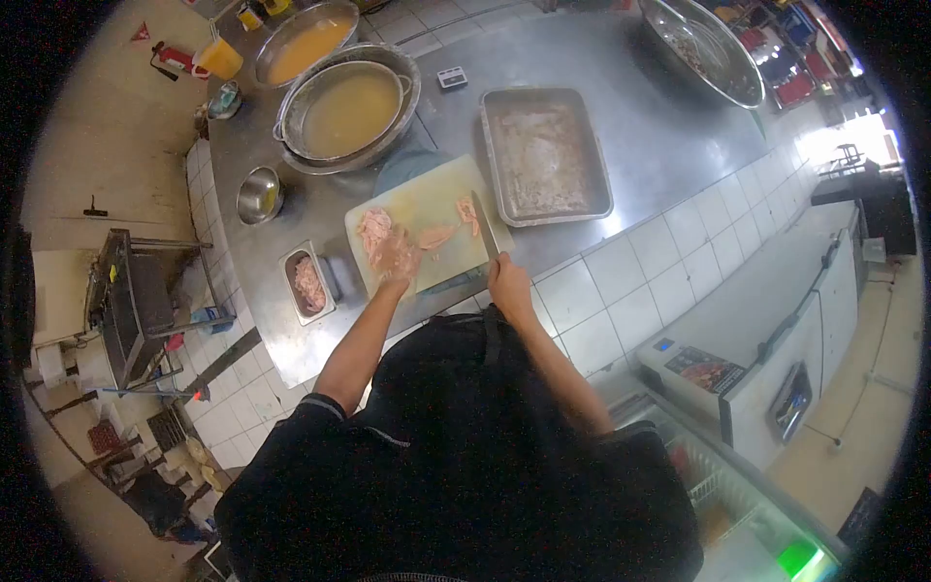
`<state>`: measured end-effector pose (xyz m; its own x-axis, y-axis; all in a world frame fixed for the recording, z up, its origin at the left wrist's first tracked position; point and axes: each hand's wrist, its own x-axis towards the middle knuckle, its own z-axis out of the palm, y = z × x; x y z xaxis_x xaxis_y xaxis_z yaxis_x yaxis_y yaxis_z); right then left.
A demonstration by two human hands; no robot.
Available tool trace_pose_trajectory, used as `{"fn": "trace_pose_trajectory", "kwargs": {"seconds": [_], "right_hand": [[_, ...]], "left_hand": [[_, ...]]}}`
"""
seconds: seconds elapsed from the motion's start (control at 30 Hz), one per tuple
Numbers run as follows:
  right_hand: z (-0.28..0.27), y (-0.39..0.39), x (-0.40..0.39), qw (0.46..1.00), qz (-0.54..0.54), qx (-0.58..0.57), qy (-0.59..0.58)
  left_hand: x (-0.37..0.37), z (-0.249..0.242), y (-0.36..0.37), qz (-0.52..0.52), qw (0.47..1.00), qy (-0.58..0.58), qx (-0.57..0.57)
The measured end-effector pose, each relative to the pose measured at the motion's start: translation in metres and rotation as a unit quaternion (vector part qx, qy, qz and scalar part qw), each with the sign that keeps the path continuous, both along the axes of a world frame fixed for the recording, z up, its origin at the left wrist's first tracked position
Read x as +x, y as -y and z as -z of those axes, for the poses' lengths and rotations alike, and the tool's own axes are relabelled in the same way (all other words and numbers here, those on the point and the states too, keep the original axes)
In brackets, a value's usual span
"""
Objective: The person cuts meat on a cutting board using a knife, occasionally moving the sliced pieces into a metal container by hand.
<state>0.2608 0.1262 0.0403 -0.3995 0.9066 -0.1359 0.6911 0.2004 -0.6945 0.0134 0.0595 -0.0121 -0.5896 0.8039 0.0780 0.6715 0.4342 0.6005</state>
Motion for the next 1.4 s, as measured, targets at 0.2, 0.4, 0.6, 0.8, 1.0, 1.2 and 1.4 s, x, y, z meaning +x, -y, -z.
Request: {"fn": "trace_pose_trajectory", "kwargs": {"seconds": [0.2, 0.4, 0.6, 0.8, 1.0, 1.2, 1.4], "right_hand": [[0.015, 0.016, -0.043, 0.995, -0.079, 0.014, 0.059], [0.027, 0.000, -0.120, 0.985, -0.131, 0.060, 0.090], [0.030, 0.008, -0.123, 0.982, -0.139, 0.035, 0.125], [0.031, 0.050, -0.046, 0.975, -0.140, -0.044, 0.169], [0.007, 0.074, -0.003, 0.971, -0.144, -0.069, 0.177], [0.027, 0.023, -0.061, 0.977, -0.158, 0.035, 0.141], [0.050, -0.024, -0.085, 0.985, -0.101, 0.086, 0.106]], "left_hand": [[0.020, -0.005, 0.015, 0.102, 0.990, -0.051, 0.087], [0.014, 0.025, 0.010, 0.094, 0.978, -0.010, 0.187], [0.010, 0.018, 0.010, 0.100, 0.980, -0.090, 0.147], [0.006, 0.041, 0.009, 0.113, 0.978, -0.153, 0.086], [0.008, 0.042, 0.010, 0.093, 0.984, -0.091, 0.126], [0.010, 0.020, 0.015, 0.075, 0.992, -0.024, 0.102], [0.018, -0.005, 0.018, 0.047, 0.994, 0.053, 0.082]]}}
